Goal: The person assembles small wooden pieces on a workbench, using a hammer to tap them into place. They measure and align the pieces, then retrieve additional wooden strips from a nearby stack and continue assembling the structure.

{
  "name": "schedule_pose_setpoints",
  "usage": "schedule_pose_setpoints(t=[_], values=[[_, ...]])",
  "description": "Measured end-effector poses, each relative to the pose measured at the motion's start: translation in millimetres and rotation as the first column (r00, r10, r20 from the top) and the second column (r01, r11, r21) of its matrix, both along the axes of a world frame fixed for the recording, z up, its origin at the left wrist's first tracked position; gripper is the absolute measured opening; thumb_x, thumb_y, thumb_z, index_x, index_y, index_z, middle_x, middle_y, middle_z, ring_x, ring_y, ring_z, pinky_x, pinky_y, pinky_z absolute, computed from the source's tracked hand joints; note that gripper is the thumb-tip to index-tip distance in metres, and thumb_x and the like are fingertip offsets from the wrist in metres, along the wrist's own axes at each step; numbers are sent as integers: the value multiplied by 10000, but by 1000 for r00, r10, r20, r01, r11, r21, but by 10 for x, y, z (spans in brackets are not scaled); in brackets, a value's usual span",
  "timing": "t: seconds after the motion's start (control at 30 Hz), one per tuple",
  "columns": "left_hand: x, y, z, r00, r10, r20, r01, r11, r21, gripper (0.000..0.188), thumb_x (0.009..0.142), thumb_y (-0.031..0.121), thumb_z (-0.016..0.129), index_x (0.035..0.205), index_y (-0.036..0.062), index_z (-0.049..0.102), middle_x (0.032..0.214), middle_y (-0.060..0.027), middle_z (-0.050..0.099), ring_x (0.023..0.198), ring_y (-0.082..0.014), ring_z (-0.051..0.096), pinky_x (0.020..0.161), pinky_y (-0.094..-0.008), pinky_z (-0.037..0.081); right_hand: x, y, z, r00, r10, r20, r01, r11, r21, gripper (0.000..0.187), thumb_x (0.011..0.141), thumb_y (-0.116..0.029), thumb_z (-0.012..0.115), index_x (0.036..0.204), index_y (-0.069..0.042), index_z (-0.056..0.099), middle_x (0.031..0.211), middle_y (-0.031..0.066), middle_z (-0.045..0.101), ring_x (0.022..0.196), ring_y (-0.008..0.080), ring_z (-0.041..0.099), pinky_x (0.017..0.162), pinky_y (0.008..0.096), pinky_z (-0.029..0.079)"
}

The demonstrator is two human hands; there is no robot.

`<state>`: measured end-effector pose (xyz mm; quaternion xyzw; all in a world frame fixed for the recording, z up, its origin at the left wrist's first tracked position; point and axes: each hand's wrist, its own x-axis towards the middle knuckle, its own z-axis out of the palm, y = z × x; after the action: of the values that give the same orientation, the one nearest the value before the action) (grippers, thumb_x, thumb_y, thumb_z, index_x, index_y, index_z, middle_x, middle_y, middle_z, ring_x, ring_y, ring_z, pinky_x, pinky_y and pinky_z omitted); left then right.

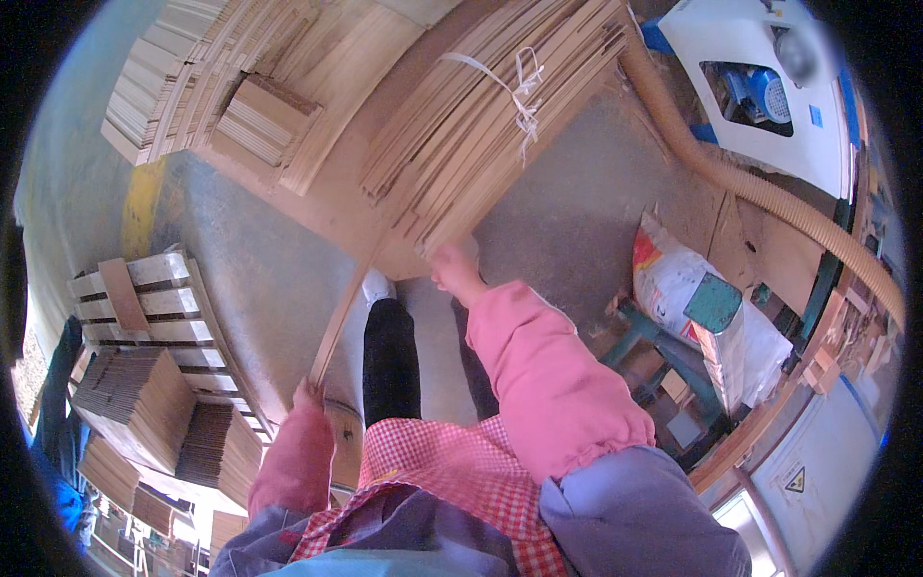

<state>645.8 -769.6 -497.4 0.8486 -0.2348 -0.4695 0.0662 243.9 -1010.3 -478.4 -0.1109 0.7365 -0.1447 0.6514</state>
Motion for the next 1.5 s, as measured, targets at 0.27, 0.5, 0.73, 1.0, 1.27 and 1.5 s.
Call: schedule_pose_setpoints(t=[0.27, 0.5, 0.73, 1.0, 1.27, 1.5], values=[[186, 565, 1211, 997, 27, 79, -26, 1000, -11, 213, 818, 152, 707, 954, 17, 613, 827, -71, 620, 775, -164, 572, 712, -308, 476, -79, 421, -88, 988, -23, 151, 18, 999, 35, 237, 908, -182, 559, 1104, -51, 533, 878, 48, 594, 695, 138, 591, 550, 269, 484], [-719, -1042, 1234, 912, 292, -290, -357, 911, -206, 115, 860, 61, 618, 934, 9, 546, 845, -47, 567, 762, -121, 542, 697, -259, 467, -301, -16, -201, 988, -152, 0, 150, 980, -131, 144, 933, -175, 542, 999, -49, 564, 862, 43, 617, 726, 144, 616, 628, 281, 526], [-939, -1423, 1512, 906, 297, -300, -374, 895, -243, 137, 881, 87, 604, 985, 19, 547, 832, -50, 567, 719, -144, 568, 692, -286, 502, -34, -713, -397, 893, -175, -415, 77, 967, -243, 270, 823, -246, 679, 908, -11, 577, 797, 78, 622, 680, 198, 621, 627, 315, 524], [-956, -1421, 1500, 884, 267, -385, -381, 888, -258, 100, 875, 65, 599, 950, 36, 539, 807, -41, 555, 700, -136, 568, 659, -257, 483, 156, -995, 68, 869, -165, -467, 17, 952, -304, 500, 700, -374, 764, 937, 21, 570, 799, 158, 650, 817, 316, 641, 746, 396, 489], [-978, -1421, 1464, 894, 250, -371, -344, 914, -214, 117, 879, 63, 602, 967, 29, 533, 805, -32, 546, 680, -124, 544, 640, -260, 482, 48, -949, -272, 912, -141, -385, 39, 965, -260, 402, 705, -304, 771, 862, 24, 600, 763, 117, 639, 613, 205, 628, 522, 323, 499], [-1134, -1694, 1340, 876, 270, -401, -372, 905, -205, 98, 867, 59, 614, 867, 14, 526, 783, -47, 567, 695, -116, 551, 644, -233, 448, -305, -589, -289, 907, -120, -404, 53, 983, -174, 399, 715, -322, 751, 852, 36, 640, 759, 128, 665, 683, 221, 658, 609, 344, 525]])
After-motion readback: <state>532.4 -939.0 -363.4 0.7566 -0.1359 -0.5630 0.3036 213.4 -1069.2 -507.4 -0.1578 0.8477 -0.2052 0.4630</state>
